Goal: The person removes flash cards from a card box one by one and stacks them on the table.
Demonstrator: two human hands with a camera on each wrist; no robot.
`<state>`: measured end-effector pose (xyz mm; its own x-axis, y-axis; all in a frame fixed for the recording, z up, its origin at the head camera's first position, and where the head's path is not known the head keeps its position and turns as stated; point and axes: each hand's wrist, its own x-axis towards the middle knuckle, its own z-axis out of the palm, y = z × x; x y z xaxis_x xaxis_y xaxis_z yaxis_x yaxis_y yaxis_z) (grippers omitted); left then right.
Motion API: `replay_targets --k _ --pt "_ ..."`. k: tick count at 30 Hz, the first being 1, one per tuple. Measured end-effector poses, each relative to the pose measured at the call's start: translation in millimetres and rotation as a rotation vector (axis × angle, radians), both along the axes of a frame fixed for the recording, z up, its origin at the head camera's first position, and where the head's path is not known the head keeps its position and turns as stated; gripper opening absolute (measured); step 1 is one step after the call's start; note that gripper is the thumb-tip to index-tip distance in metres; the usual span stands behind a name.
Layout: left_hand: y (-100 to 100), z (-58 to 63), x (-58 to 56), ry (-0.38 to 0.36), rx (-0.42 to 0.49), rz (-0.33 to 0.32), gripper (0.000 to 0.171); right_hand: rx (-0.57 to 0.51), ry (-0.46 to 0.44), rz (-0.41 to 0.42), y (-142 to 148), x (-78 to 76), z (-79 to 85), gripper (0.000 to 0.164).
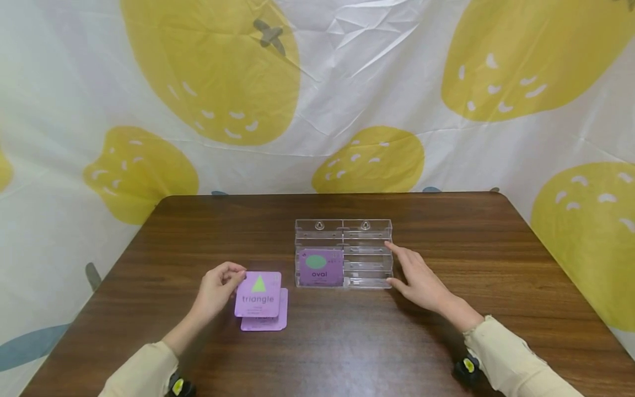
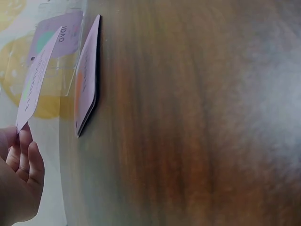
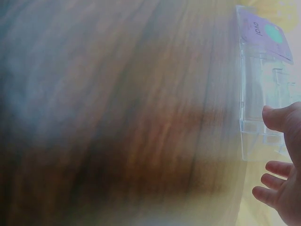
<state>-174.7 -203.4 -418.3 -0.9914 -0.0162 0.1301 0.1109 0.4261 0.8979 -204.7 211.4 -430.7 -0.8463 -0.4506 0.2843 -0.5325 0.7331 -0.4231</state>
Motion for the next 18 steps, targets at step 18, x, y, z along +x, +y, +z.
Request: replay_targets --k 18 --pt "6.1 -19.8 3.0 -0.051 -0.097 0.018 0.010 -0.005 0.014 0.003 -0.1 -0.4 -0.3 0.077"
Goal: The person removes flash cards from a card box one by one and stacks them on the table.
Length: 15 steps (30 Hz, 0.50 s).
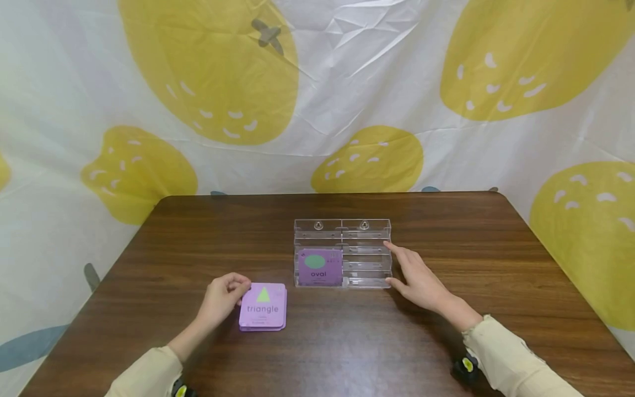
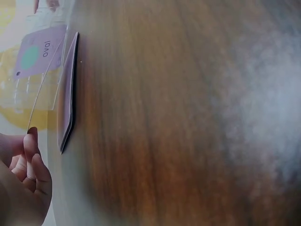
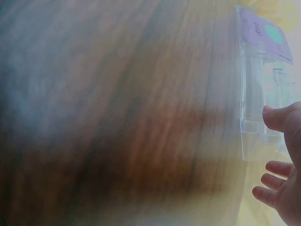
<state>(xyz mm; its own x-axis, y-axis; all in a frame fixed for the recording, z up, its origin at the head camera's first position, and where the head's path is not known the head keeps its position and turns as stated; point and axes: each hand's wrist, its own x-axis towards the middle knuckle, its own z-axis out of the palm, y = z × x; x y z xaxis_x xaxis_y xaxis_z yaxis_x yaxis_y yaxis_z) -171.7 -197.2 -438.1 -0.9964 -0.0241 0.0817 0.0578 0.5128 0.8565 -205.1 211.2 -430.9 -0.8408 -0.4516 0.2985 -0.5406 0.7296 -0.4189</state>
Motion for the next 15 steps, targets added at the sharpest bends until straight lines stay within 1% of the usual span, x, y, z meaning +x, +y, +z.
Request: replay_targets --k 6,13,15 --pt "-0.1 -2.6 -0.6 -0.010 -0.016 -0.009 0.009 -0.001 0.012 0.001 0.1 -0.9 -1.2 0.077" --pt "-1.5 -3.2 -0.9 -0.052 -0.036 -0.007 0.009 0.000 0.020 0.003 0.1 -1.2 -1.4 0.077" --pt "-2.0 -3.8 -0.9 -0.050 -0.046 -0.009 0.009 -0.001 0.020 0.002 -0.1 -1.1 -1.3 0.076"
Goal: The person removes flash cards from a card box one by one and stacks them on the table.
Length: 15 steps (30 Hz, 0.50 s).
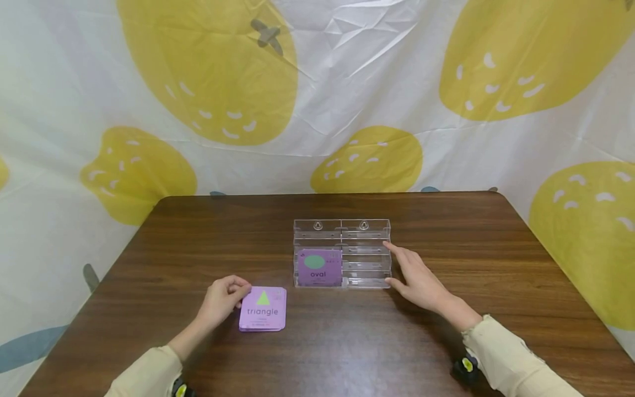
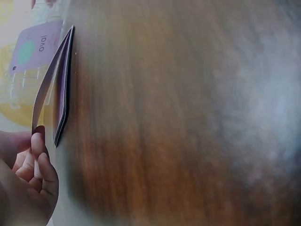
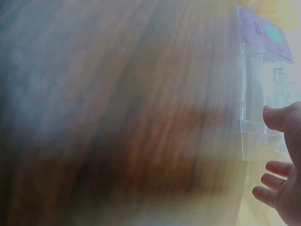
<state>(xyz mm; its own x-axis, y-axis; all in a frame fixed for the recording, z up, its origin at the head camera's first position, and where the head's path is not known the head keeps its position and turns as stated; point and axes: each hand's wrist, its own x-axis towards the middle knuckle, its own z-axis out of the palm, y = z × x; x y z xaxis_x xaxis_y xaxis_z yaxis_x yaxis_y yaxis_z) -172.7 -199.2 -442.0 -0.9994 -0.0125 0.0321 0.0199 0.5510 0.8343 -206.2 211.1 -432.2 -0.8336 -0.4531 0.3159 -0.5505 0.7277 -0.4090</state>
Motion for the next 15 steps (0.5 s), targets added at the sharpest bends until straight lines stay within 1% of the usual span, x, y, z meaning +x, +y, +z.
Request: replay_targets --k 2,6,12,15 --pt "-0.1 -0.3 0.4 0.015 -0.013 -0.003 0.009 0.000 -0.003 -0.001 -0.1 0.4 0.2 0.076" --pt "0.1 -1.9 0.7 0.059 -0.077 -0.005 0.006 0.002 -0.011 -0.006 -0.2 0.9 0.3 0.076" --pt "0.7 -1.1 1.7 0.118 -0.216 0.024 0.005 0.001 -0.013 -0.007 0.1 0.8 0.3 0.076" --pt "1.0 -0.8 2.4 0.125 -0.252 0.036 0.004 0.003 -0.012 -0.007 0.2 0.6 0.2 0.076"
